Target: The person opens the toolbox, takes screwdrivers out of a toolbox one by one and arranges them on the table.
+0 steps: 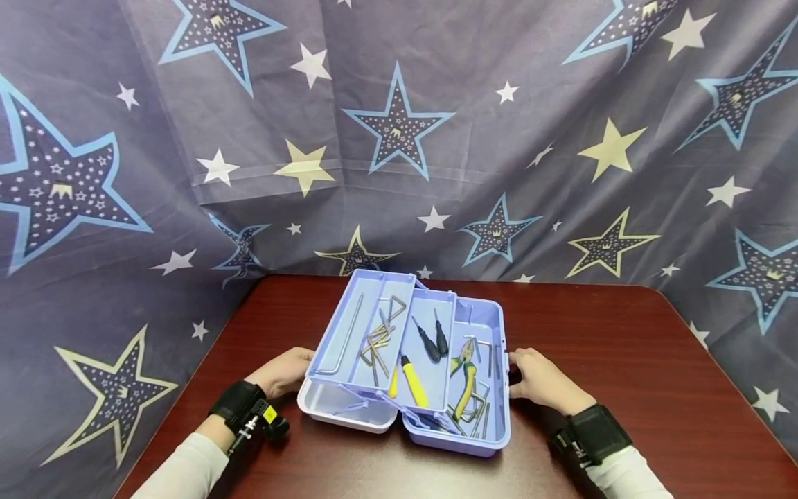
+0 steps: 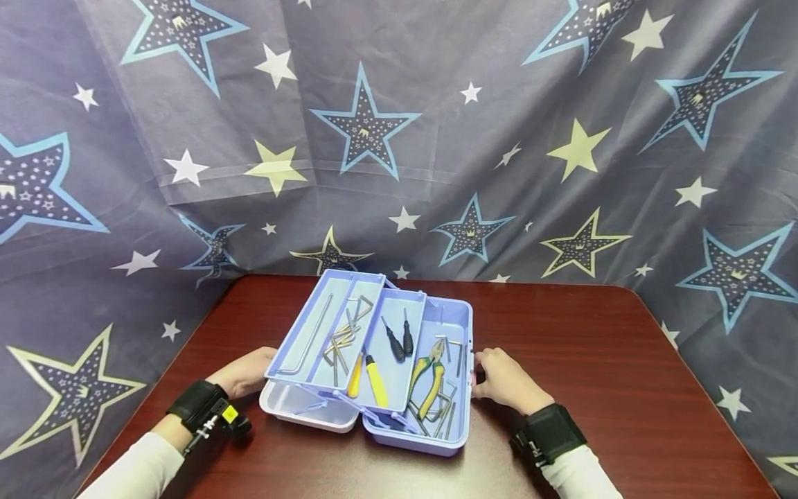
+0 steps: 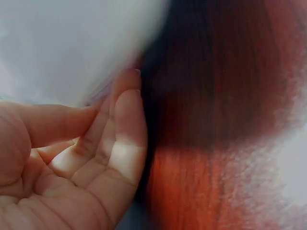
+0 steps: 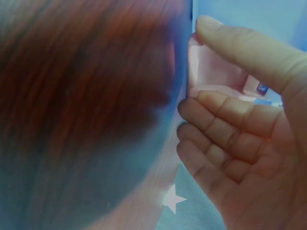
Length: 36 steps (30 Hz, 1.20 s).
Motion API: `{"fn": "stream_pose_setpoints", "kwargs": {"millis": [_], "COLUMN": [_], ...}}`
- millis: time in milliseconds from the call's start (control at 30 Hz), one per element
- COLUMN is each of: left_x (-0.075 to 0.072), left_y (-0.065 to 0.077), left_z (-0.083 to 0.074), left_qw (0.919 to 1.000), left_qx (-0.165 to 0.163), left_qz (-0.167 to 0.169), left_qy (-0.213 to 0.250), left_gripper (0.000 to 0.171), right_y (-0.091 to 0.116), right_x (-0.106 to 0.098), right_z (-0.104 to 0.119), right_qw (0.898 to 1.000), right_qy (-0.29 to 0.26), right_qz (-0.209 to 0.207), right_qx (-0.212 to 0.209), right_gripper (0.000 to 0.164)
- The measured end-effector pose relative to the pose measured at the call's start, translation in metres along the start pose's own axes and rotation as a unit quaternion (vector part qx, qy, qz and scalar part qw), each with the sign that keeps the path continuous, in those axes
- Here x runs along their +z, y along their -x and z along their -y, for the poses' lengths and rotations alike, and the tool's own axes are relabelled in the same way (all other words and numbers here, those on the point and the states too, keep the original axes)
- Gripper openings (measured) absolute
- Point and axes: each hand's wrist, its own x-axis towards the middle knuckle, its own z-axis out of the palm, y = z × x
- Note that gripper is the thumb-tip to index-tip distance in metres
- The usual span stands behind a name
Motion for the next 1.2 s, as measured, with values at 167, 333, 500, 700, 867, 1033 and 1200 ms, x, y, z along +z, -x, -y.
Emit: {"fn": "stream_pose_setpoints", "kwargs": {"millis": [167, 333, 500, 700, 867, 1033, 1200], "left_x": [0.009, 0.025, 0.038, 0.052, 0.067, 0.076, 0.076], "left_y": [0.012, 0.020, 0.021, 0.019, 0.010, 0.005, 0.004], "left_z": [-0.009, -0.017, -0.019, -0.026, -0.033, -0.033, -0.029], "left_qw": [0.9956, 0.9892, 0.9939, 0.9926, 0.9733, 0.9626, 0.9747], "left_qx": [0.006, 0.007, 0.006, 0.039, 0.093, 0.113, 0.094], "left_qz": [-0.012, -0.011, -0.012, -0.042, -0.053, -0.070, -0.062], "left_qy": [-0.092, -0.146, -0.109, -0.107, -0.203, -0.236, -0.193], "left_gripper": [0.023, 0.024, 0.027, 0.029, 0.024, 0.018, 0.016], "right_y": [0.002, 0.005, 0.009, 0.013, 0.017, 0.022, 0.025], "right_x": [-0.010, -0.024, -0.033, -0.039, -0.044, -0.047, -0.050], "right_z": [-0.007, -0.016, -0.022, -0.034, -0.045, -0.048, -0.045], "right_qw": [1.000, 0.999, 0.999, 0.998, 0.996, 0.995, 0.995], "right_qy": [0.008, 0.030, 0.036, 0.043, 0.057, 0.041, 0.045], "right_qz": [0.008, 0.012, 0.026, 0.045, 0.062, 0.075, 0.078], "right_qx": [-0.008, -0.021, -0.016, 0.005, 0.032, 0.042, 0.042], "right_gripper": [0.029, 0.028, 0.029, 0.030, 0.038, 0.052, 0.053]}}
